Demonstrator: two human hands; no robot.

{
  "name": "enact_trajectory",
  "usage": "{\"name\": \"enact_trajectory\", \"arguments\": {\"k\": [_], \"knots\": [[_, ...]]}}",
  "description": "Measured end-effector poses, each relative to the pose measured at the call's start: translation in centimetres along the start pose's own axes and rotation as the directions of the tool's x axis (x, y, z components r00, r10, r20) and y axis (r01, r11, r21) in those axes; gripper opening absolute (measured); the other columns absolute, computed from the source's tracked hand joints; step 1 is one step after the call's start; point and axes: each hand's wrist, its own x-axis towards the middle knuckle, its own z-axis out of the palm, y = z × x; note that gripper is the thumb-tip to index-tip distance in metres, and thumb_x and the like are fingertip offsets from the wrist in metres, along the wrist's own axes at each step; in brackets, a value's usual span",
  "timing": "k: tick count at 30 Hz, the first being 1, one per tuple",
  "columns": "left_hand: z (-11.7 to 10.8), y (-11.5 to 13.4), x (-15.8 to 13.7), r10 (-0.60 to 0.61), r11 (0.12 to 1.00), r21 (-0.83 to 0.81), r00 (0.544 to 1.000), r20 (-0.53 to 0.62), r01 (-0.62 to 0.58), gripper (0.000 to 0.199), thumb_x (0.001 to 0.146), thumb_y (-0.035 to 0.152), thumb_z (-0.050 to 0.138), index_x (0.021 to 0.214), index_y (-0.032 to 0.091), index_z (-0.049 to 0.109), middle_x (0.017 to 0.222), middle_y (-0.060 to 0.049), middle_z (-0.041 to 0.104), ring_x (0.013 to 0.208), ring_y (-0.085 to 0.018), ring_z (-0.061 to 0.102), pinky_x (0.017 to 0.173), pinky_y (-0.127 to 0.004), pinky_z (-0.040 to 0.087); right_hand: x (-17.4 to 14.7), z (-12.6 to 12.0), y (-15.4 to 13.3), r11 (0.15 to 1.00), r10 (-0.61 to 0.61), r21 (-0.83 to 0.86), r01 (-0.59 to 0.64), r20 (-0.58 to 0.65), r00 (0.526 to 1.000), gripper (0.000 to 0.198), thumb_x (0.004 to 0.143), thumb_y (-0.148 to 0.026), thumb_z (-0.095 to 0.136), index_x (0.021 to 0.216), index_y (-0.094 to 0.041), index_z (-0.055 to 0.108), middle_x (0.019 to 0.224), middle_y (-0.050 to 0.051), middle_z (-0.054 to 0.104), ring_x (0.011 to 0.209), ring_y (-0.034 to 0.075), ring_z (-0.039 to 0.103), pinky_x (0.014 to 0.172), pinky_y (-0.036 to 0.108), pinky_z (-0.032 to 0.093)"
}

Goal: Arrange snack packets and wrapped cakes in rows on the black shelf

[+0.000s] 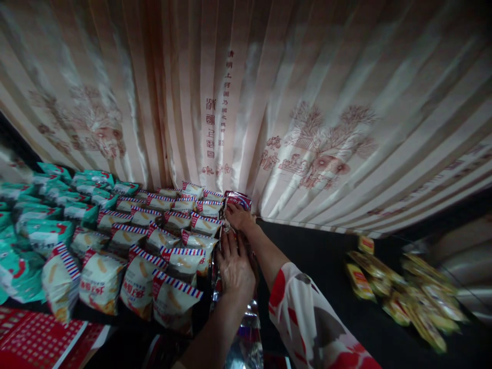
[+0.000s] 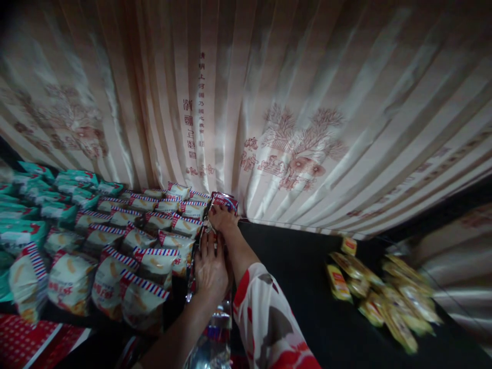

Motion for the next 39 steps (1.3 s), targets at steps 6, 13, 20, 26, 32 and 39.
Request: {"name": "enact_trajectory", "arguments": {"k": [6, 13, 20, 26, 32, 39], "knots": [[0.0, 0.0, -0.4, -0.020, 0.998, -0.067, 1.000, -0.019, 0.019, 0.050, 0.086, 0.028, 0.045, 0.134, 0.014, 0.046, 0.144, -0.015, 0.039, 0.135, -0.031, 0.030, 0.102, -0.052, 0.036, -1.1, -1.8, -1.0, 0.996, 0.072, -0.057, -0.069, 0.055, 0.996, 0.055, 0.090, -0.055, 0.025, 0.140, -0.033, 0.035, 0.152, 0.006, 0.027, 0.138, 0.038, 0.016, 0.104, 0.063, 0.009], [-0.6, 0.1, -0.4, -0.028, 0.997, -0.078, 0.998, -0.060, 0.023, 0.052, 0.084, 0.028, 0.050, 0.134, 0.013, 0.047, 0.144, -0.017, 0.039, 0.136, -0.032, 0.029, 0.110, -0.053, 0.025, -1.5, -3.5, -1.4, 0.996, 0.048, -0.082, -0.043, 0.060, 0.997, 0.055, 0.090, -0.056, 0.026, 0.137, -0.032, 0.040, 0.149, 0.010, 0.032, 0.139, 0.036, 0.013, 0.103, 0.063, 0.006], [-1.1, 0.1, -0.3, 0.005, 0.996, -0.091, 0.998, -0.066, -0.011, 0.049, 0.085, 0.027, 0.048, 0.132, 0.010, 0.048, 0.142, -0.018, 0.042, 0.137, -0.032, 0.028, 0.111, -0.052, 0.024, -3.1, -2.9, -1.3, 1.000, -0.016, 0.003, 0.017, -0.144, 0.989, 0.045, 0.091, -0.047, 0.037, 0.126, -0.026, 0.055, 0.139, 0.010, 0.046, 0.133, 0.030, 0.030, 0.107, 0.053, 0.014], [-2.3, 0.1, -0.2, 0.055, 0.994, -0.096, 0.998, -0.032, -0.058, 0.046, 0.086, 0.024, 0.048, 0.129, 0.008, 0.052, 0.141, -0.019, 0.043, 0.136, -0.033, 0.030, 0.111, -0.050, 0.027, -6.2, -2.4, 0.3, 0.972, -0.063, 0.180, 0.154, -0.428, 0.901, 0.032, 0.088, -0.033, 0.045, 0.105, -0.019, 0.069, 0.127, 0.011, 0.056, 0.124, 0.026, 0.044, 0.105, 0.046, 0.029], [-3.0, 0.3, -0.8, 0.100, 0.988, -0.105, 0.992, -0.081, -0.108, 0.045, 0.084, 0.024, 0.051, 0.123, 0.003, 0.056, 0.138, -0.023, 0.044, 0.136, -0.036, 0.028, 0.112, -0.052, 0.024, -11.4, -2.8, 2.1, 0.877, -0.051, 0.360, 0.318, -0.588, 0.807, 0.032, 0.086, -0.030, 0.044, 0.097, -0.014, 0.070, 0.120, 0.015, 0.060, 0.116, 0.025, 0.053, 0.101, 0.041, 0.040], [-5.7, 0.1, -5.0, 0.194, 0.951, -0.218, 0.971, -0.139, -0.221, 0.036, 0.087, 0.019, 0.043, 0.119, 0.007, 0.057, 0.134, -0.020, 0.051, 0.134, -0.031, 0.034, 0.106, -0.050, 0.036, -20.8, -0.9, 2.6, 0.745, 0.171, 0.595, 0.301, -0.607, 0.776, 0.031, 0.087, -0.036, 0.044, 0.103, -0.017, 0.062, 0.118, 0.012, 0.060, 0.112, 0.023, 0.054, 0.100, 0.044, 0.040]]}}
